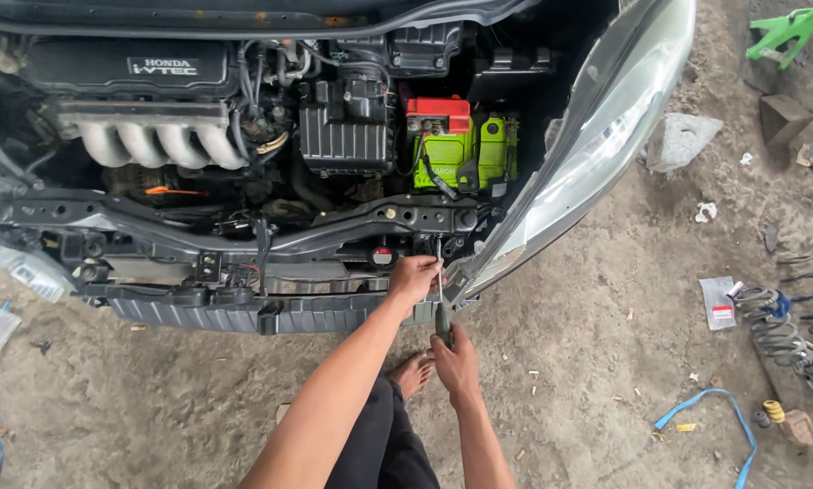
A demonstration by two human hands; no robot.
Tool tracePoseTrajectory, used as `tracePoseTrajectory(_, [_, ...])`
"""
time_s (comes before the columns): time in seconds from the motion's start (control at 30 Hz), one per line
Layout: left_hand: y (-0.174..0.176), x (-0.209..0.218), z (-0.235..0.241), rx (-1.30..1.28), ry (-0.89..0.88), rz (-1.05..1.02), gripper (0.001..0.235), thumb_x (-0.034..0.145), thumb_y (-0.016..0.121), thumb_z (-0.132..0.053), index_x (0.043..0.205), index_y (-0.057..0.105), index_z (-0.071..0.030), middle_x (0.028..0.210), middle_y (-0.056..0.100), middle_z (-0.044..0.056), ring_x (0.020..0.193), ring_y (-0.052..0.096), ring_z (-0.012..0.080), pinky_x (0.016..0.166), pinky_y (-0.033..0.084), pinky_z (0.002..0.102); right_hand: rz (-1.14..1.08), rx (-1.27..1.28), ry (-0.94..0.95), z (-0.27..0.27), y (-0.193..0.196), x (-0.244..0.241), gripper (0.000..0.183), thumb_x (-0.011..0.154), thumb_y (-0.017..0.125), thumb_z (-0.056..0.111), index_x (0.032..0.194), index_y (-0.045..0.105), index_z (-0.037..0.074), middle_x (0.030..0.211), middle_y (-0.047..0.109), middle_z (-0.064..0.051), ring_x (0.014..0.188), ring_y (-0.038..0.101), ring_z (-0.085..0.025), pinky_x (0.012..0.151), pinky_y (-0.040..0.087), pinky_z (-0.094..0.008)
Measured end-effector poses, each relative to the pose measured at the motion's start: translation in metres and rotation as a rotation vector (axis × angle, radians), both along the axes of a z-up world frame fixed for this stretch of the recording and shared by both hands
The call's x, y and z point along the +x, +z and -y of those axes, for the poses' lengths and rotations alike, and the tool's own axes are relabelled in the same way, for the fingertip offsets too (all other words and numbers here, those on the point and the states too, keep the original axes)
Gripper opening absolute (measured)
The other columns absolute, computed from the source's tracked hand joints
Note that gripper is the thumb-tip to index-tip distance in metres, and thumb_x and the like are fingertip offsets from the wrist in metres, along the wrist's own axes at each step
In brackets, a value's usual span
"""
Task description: The person uses a screwdriver to remove screws from the front of a car with the hood open. They work on the area near the headlights and the engine bay, unscrewing fasteners to detach parts of the front assembly.
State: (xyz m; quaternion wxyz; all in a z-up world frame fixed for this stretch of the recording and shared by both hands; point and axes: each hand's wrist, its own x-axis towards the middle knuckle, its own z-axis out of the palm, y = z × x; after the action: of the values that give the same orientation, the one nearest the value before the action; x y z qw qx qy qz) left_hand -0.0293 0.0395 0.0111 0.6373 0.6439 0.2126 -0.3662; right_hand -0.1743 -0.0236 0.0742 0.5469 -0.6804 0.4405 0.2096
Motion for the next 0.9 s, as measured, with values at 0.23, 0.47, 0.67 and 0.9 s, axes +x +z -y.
tracePoseTrajectory(0.23, [-0.019,0.004,0.001,0.008,-0.015,0.012,0.025,0.097,0.071,-0.011,0.120,0.076,-0.003,0.097,0.079,0.010,0.076,0.076,0.0190,0.069,0.065,0.025,0.017,0.055,-0.137,-0.009,-0.010,0.007,0.020,0.093,0.057,0.020,0.107,0.061,0.006,0.093,0.065,-0.014,0.087,0.071,-0.025,0.075,0.050,-0.038])
tracePoseTrajectory(0.47, [-0.040,0.002,-0.002,-0.039,-0.029,0.108,0.021,0.097,0.072,-0.014,0.113,0.079,-0.003,0.094,0.079,0.008,0.073,0.075,0.0161,0.066,0.062,0.022,0.128,0.097,-0.260,-0.020,-0.037,0.006,0.023,0.093,0.059,0.014,0.111,0.067,0.003,0.085,0.063,-0.012,0.080,0.071,-0.021,0.070,0.056,-0.035])
tracePoseTrajectory(0.67, [-0.039,0.004,-0.003,-0.074,0.001,0.062,0.028,0.095,0.072,-0.012,0.121,0.075,-0.003,0.103,0.080,0.014,0.077,0.078,0.0212,0.068,0.064,0.024,0.159,0.084,-0.290,-0.021,-0.031,0.006,0.050,0.090,0.062,0.016,0.139,0.060,0.006,0.109,0.066,-0.017,0.091,0.072,-0.028,0.087,0.062,-0.042])
tracePoseTrajectory(0.9, [-0.047,0.000,0.000,-0.124,0.082,0.085,0.014,0.094,0.074,-0.007,0.107,0.076,-0.002,0.096,0.077,0.011,0.079,0.077,0.0213,0.070,0.065,0.028,0.361,0.266,-0.574,-0.024,-0.076,-0.015,0.023,0.102,0.055,0.023,0.110,0.058,0.001,0.105,0.071,-0.019,0.094,0.076,-0.031,0.079,0.065,-0.044])
